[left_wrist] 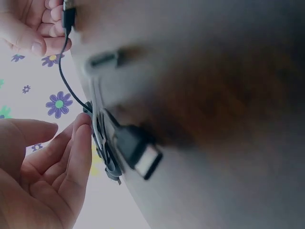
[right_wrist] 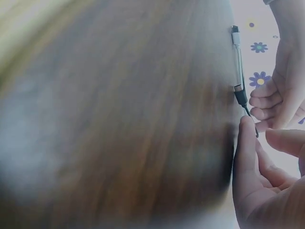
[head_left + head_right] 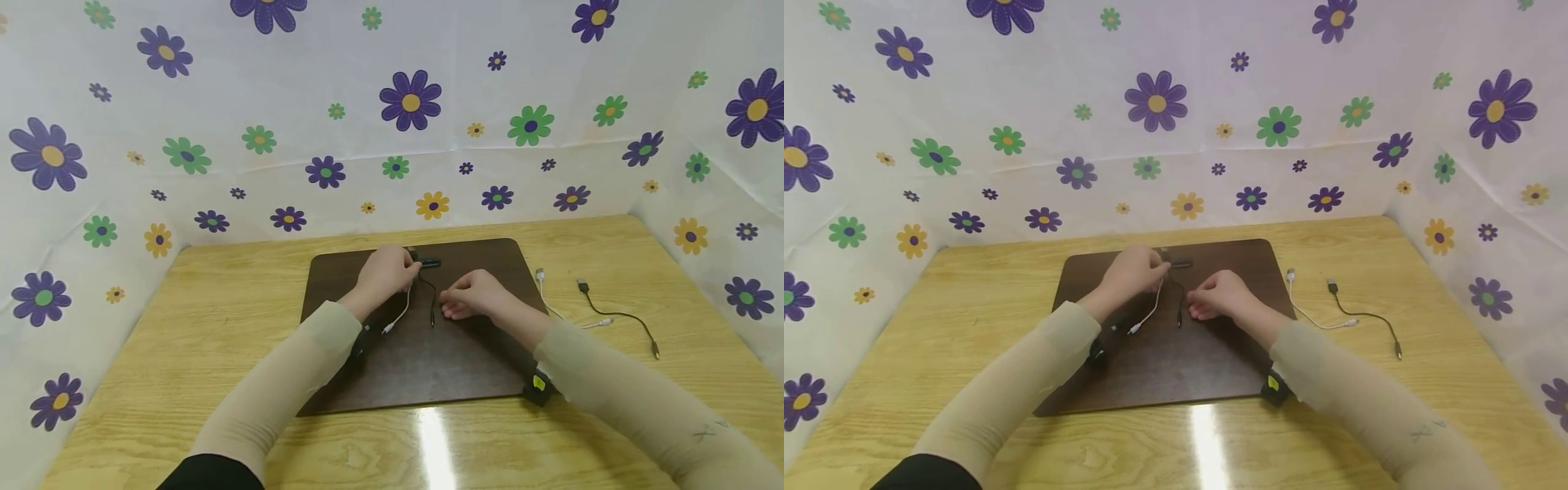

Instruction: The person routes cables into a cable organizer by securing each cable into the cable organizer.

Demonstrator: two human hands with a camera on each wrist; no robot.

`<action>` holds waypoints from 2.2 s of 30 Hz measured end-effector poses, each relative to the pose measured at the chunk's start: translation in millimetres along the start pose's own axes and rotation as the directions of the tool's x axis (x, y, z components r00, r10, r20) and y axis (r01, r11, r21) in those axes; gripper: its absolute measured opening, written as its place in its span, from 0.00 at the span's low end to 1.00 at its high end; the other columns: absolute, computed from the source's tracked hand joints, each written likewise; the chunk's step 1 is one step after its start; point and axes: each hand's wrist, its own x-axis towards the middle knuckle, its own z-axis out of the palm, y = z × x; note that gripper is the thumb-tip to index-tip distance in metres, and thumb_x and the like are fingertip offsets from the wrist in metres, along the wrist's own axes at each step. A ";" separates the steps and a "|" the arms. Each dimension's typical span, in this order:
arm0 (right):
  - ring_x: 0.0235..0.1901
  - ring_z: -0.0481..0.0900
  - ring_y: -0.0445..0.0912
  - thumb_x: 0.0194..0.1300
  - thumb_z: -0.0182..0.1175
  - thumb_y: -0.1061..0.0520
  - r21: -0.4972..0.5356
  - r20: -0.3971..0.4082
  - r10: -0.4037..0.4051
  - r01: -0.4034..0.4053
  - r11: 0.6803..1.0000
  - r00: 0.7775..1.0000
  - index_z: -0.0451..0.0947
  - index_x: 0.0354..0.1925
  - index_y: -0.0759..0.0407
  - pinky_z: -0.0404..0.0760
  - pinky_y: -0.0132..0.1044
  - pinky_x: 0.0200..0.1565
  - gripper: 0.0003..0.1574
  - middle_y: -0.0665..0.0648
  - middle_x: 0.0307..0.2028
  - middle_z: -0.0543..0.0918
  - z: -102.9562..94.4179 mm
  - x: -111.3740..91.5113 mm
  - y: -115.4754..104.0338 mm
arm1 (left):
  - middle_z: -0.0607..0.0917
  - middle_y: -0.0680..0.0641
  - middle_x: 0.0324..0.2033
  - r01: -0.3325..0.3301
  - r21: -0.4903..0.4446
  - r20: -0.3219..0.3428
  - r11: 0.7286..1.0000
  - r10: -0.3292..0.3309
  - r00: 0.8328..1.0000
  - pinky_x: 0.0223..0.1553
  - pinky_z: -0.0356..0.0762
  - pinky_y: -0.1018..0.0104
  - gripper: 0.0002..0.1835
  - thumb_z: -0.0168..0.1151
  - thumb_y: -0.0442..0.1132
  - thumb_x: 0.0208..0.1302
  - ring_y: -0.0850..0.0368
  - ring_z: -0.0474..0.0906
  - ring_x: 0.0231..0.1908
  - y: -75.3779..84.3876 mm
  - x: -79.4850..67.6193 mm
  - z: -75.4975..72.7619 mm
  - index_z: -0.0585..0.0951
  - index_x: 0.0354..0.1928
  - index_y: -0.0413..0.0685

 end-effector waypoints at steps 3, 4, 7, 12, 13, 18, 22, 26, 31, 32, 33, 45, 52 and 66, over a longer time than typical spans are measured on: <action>0.26 0.87 0.37 0.78 0.61 0.64 -0.001 0.005 0.010 -0.010 1.000 1.000 0.82 0.53 0.82 0.92 0.33 0.37 0.18 0.54 0.27 0.90 -3.4 -4.0 1.2 | 0.88 0.51 0.20 -0.009 -0.001 0.010 1.000 0.009 1.000 0.25 0.75 0.68 0.20 0.60 0.48 0.81 0.59 0.84 0.23 3.0 -3.8 1.3 0.90 0.30 0.48; 0.26 0.87 0.38 0.78 0.61 0.64 -0.001 0.006 0.011 -0.011 1.000 1.000 0.82 0.53 0.82 0.92 0.33 0.37 0.19 0.54 0.28 0.90 -4.8 -5.5 1.6 | 0.88 0.51 0.21 -0.017 0.005 0.013 1.000 0.017 1.000 0.26 0.76 0.69 0.20 0.60 0.48 0.81 0.60 0.85 0.24 4.6 -4.8 1.8 0.90 0.31 0.48; 0.26 0.88 0.38 0.78 0.61 0.63 -0.009 0.008 0.016 -0.016 1.000 1.000 0.82 0.54 0.82 0.92 0.33 0.37 0.19 0.54 0.28 0.90 -8.7 -9.4 2.9 | 0.88 0.51 0.21 -0.047 0.034 0.015 0.998 0.047 0.999 0.27 0.76 0.68 0.20 0.60 0.47 0.81 0.59 0.85 0.24 9.6 -8.1 3.4 0.90 0.31 0.48; 0.26 0.87 0.37 0.79 0.60 0.63 0.003 0.015 0.031 -0.031 1.000 0.999 0.81 0.54 0.83 0.92 0.31 0.37 0.19 0.52 0.26 0.89 -12.2 -15.5 5.9 | 0.87 0.51 0.17 -0.090 0.069 0.003 0.994 0.090 0.996 0.38 0.87 0.58 0.22 0.59 0.48 0.81 0.58 0.82 0.21 17.9 -13.1 6.9 0.88 0.26 0.49; 0.26 0.87 0.37 0.79 0.59 0.63 0.007 0.016 0.033 -0.034 0.999 0.999 0.81 0.54 0.83 0.91 0.31 0.36 0.20 0.52 0.26 0.89 -12.6 -16.4 6.9 | 0.87 0.51 0.17 -0.094 0.070 0.004 0.993 0.094 0.996 0.39 0.88 0.57 0.23 0.59 0.48 0.81 0.58 0.82 0.20 19.5 -14.0 7.6 0.88 0.26 0.49; 0.26 0.87 0.37 0.80 0.57 0.62 0.017 0.029 0.036 -0.036 0.999 0.999 0.80 0.55 0.84 0.91 0.31 0.36 0.21 0.53 0.26 0.90 -16.8 -22.4 12.1 | 0.87 0.51 0.17 -0.115 0.048 0.014 0.992 0.114 0.993 0.27 0.82 0.63 0.26 0.57 0.49 0.83 0.60 0.82 0.19 26.7 -16.0 11.7 0.86 0.23 0.49; 0.26 0.87 0.36 0.81 0.55 0.62 0.018 0.036 0.022 -0.023 1.000 0.999 0.80 0.55 0.85 0.91 0.30 0.36 0.23 0.53 0.27 0.90 -21.1 -25.8 16.1 | 0.87 0.51 0.16 -0.136 0.030 0.013 0.990 0.135 0.991 0.25 0.76 0.69 0.27 0.55 0.49 0.84 0.61 0.83 0.19 32.3 -17.3 13.4 0.86 0.23 0.50; 0.26 0.88 0.36 0.81 0.55 0.61 0.023 0.040 0.023 -0.024 0.999 0.999 0.79 0.55 0.86 0.91 0.31 0.37 0.23 0.53 0.28 0.90 -25.2 -28.4 19.6 | 0.87 0.52 0.17 -0.142 0.003 0.017 0.990 0.142 0.990 0.27 0.79 0.68 0.26 0.54 0.49 0.84 0.62 0.83 0.19 37.7 -18.7 13.9 0.88 0.26 0.48; 0.28 0.88 0.37 0.82 0.55 0.61 0.021 0.034 0.038 -0.039 0.999 0.999 0.80 0.55 0.85 0.91 0.31 0.37 0.23 0.53 0.29 0.91 -29.3 -32.7 22.2 | 0.87 0.52 0.17 -0.144 -0.012 0.021 0.989 0.144 0.989 0.26 0.78 0.69 0.25 0.54 0.49 0.84 0.62 0.82 0.19 43.2 -18.1 16.5 0.89 0.27 0.48; 0.28 0.88 0.37 0.82 0.55 0.60 0.022 0.034 0.040 -0.041 0.999 0.999 0.80 0.55 0.85 0.91 0.31 0.37 0.23 0.53 0.29 0.91 -30.0 -33.7 22.7 | 0.87 0.52 0.17 -0.145 -0.013 0.024 0.989 0.145 0.989 0.26 0.78 0.69 0.26 0.54 0.49 0.84 0.62 0.82 0.19 44.3 -18.0 17.3 0.89 0.28 0.48; 0.28 0.88 0.37 0.82 0.55 0.61 0.023 0.036 0.039 -0.040 0.999 0.999 0.79 0.55 0.85 0.91 0.31 0.37 0.23 0.53 0.29 0.91 -30.9 -35.0 23.1 | 0.87 0.52 0.17 -0.147 -0.014 0.026 0.989 0.147 0.989 0.26 0.79 0.69 0.26 0.54 0.50 0.84 0.62 0.82 0.19 45.4 -17.7 18.3 0.89 0.28 0.47; 0.28 0.89 0.36 0.82 0.53 0.60 0.074 0.058 0.020 -0.024 0.997 0.998 0.75 0.58 0.88 0.91 0.29 0.38 0.26 0.52 0.30 0.91 -42.2 -45.8 27.7 | 0.87 0.52 0.17 -0.144 -0.050 0.049 0.988 0.146 0.988 0.26 0.81 0.68 0.27 0.53 0.50 0.85 0.63 0.83 0.18 56.4 -16.2 29.6 0.89 0.27 0.48; 0.31 0.89 0.36 0.83 0.53 0.59 0.070 0.062 0.019 -0.024 0.997 0.998 0.75 0.59 0.88 0.91 0.30 0.39 0.28 0.51 0.31 0.91 -52.9 -50.6 30.6 | 0.86 0.53 0.15 -0.167 -0.046 0.050 0.985 0.169 0.984 0.31 0.84 0.66 0.28 0.52 0.51 0.85 0.63 0.83 0.17 64.7 -18.1 32.7 0.88 0.25 0.49; 0.34 0.89 0.35 0.83 0.51 0.57 0.085 0.064 0.011 -0.017 0.996 0.998 0.71 0.62 0.87 0.90 0.28 0.42 0.30 0.49 0.33 0.91 -70.3 -63.0 37.0 | 0.85 0.54 0.14 -0.192 -0.037 0.072 0.981 0.194 0.978 0.25 0.76 0.70 0.29 0.52 0.53 0.85 0.62 0.82 0.17 78.7 -15.6 37.4 0.85 0.22 0.50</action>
